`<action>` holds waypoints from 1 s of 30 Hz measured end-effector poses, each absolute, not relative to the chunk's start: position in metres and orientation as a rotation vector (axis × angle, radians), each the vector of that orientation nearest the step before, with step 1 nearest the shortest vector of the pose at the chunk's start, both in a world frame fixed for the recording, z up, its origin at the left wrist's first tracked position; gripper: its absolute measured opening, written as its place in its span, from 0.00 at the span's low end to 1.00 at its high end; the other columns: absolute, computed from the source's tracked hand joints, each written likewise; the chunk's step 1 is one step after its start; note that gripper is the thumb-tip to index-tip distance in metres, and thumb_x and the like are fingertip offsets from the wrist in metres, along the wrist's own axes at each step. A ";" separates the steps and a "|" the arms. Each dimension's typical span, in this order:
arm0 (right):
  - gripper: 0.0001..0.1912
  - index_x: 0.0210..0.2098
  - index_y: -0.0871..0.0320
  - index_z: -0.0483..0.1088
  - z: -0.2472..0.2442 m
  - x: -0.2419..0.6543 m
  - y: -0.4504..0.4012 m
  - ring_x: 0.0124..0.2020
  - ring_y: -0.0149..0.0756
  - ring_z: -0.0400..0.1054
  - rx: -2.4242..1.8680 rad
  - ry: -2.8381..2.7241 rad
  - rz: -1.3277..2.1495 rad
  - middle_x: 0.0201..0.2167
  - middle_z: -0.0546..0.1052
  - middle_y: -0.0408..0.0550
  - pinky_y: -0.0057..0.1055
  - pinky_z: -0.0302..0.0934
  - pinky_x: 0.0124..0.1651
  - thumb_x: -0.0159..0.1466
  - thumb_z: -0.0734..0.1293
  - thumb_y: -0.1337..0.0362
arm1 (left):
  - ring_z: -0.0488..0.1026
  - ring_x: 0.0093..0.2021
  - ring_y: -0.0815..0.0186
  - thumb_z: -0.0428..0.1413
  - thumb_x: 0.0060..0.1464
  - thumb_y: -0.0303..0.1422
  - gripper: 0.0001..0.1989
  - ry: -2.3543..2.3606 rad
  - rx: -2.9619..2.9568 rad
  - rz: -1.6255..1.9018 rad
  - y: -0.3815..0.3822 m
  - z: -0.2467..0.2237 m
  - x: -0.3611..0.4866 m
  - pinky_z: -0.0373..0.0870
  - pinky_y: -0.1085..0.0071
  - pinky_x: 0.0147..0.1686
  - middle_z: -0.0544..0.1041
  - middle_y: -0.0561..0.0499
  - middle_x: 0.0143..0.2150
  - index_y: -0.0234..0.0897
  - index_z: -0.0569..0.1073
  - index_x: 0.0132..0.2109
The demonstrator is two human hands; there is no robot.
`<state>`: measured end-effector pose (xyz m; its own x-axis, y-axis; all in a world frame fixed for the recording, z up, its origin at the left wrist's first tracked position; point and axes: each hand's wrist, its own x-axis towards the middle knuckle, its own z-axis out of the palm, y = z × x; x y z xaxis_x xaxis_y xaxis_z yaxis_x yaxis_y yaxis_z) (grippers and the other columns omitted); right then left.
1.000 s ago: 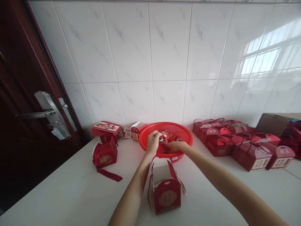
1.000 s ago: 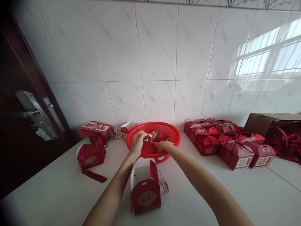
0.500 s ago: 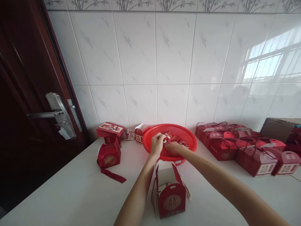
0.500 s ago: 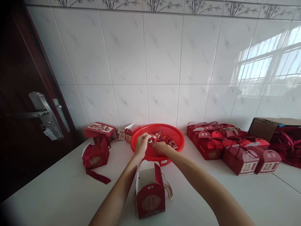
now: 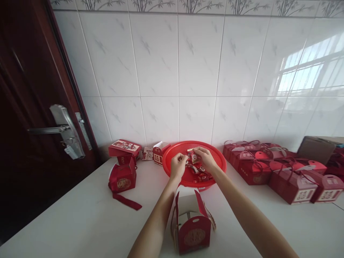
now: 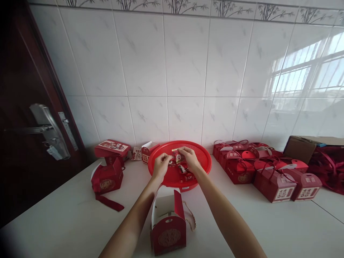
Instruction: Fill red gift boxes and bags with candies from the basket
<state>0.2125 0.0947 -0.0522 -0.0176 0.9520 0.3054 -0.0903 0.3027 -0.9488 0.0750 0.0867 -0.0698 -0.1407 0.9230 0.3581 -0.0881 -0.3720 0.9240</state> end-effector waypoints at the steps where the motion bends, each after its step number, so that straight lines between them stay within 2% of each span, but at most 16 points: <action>1: 0.20 0.26 0.56 0.70 -0.052 0.210 0.092 0.23 0.31 0.62 -0.902 -1.320 1.035 0.21 0.70 0.40 0.29 0.60 0.28 0.51 0.71 0.45 | 0.57 0.24 0.72 0.60 0.42 0.39 0.16 1.003 1.320 1.623 0.088 -0.071 0.075 0.57 0.75 0.25 0.59 0.59 0.20 0.39 0.60 0.20; 5: 0.17 0.26 0.57 0.72 -0.052 0.205 0.088 0.23 0.30 0.59 -0.900 -1.377 0.959 0.20 0.68 0.39 0.27 0.55 0.28 0.54 0.71 0.48 | 0.66 0.27 0.69 0.62 0.44 0.44 0.17 0.941 1.220 1.606 0.089 -0.070 0.074 0.66 0.74 0.29 0.68 0.56 0.23 0.38 0.66 0.24; 9: 0.16 0.25 0.56 0.71 -0.056 0.205 0.093 0.25 0.30 0.60 -0.891 -1.410 0.893 0.21 0.69 0.39 0.27 0.56 0.29 0.56 0.69 0.50 | 0.75 0.35 0.63 0.65 0.44 0.47 0.18 0.941 1.232 1.555 0.086 -0.065 0.075 0.71 0.70 0.36 0.78 0.50 0.33 0.37 0.74 0.35; 13: 0.15 0.26 0.57 0.74 -0.058 0.205 0.095 0.27 0.32 0.65 -0.872 -1.472 0.892 0.24 0.74 0.41 0.27 0.60 0.31 0.56 0.70 0.50 | 0.76 0.37 0.63 0.68 0.40 0.42 0.19 0.921 1.366 1.522 0.084 -0.065 0.074 0.72 0.69 0.39 0.79 0.50 0.36 0.38 0.75 0.37; 18: 0.16 0.33 0.58 0.77 -0.053 0.227 0.106 0.28 0.35 0.72 -1.054 -1.570 0.940 0.29 0.79 0.46 0.28 0.65 0.30 0.60 0.68 0.51 | 0.75 0.36 0.63 0.65 0.43 0.37 0.12 0.949 1.366 1.609 0.086 -0.067 0.074 0.71 0.70 0.38 0.78 0.52 0.35 0.39 0.75 0.36; 23: 0.03 0.28 0.58 0.75 -0.060 0.267 0.135 0.22 0.32 0.68 -1.367 -1.596 0.790 0.20 0.75 0.42 0.25 0.60 0.24 0.53 0.72 0.67 | 0.74 0.37 0.62 0.62 0.44 0.36 0.09 1.005 1.253 1.692 0.086 -0.064 0.078 0.70 0.70 0.37 0.78 0.52 0.34 0.39 0.75 0.35; 25: 0.09 0.31 0.57 0.77 -0.068 0.276 0.145 0.21 0.31 0.66 -1.472 -1.623 0.722 0.21 0.76 0.42 0.24 0.56 0.23 0.49 0.71 0.73 | 0.74 0.38 0.62 0.62 0.44 0.36 0.09 1.015 1.200 1.719 0.085 -0.063 0.078 0.70 0.70 0.37 0.78 0.52 0.35 0.40 0.74 0.35; 27: 0.20 0.39 0.56 0.78 -0.075 0.279 0.150 0.23 0.31 0.67 -1.555 -1.680 0.690 0.26 0.79 0.43 0.23 0.54 0.23 0.47 0.70 0.77 | 0.74 0.39 0.62 0.61 0.44 0.37 0.10 1.009 1.161 1.747 0.086 -0.063 0.079 0.70 0.70 0.38 0.78 0.52 0.36 0.40 0.74 0.35; 30: 0.38 0.53 0.52 0.76 -0.082 0.277 0.152 0.31 0.35 0.74 -1.625 -1.825 0.698 0.45 0.82 0.50 0.23 0.56 0.25 0.43 0.69 0.79 | 0.74 0.40 0.61 0.61 0.44 0.37 0.10 0.981 1.147 1.750 0.086 -0.064 0.079 0.70 0.70 0.38 0.78 0.52 0.37 0.40 0.74 0.35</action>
<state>0.2774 0.1519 -0.0822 -0.0790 0.9932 0.0850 0.6833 0.1160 -0.7208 0.0789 0.0863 -0.0636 -0.2615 0.9121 0.3158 -0.2066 -0.3724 0.9048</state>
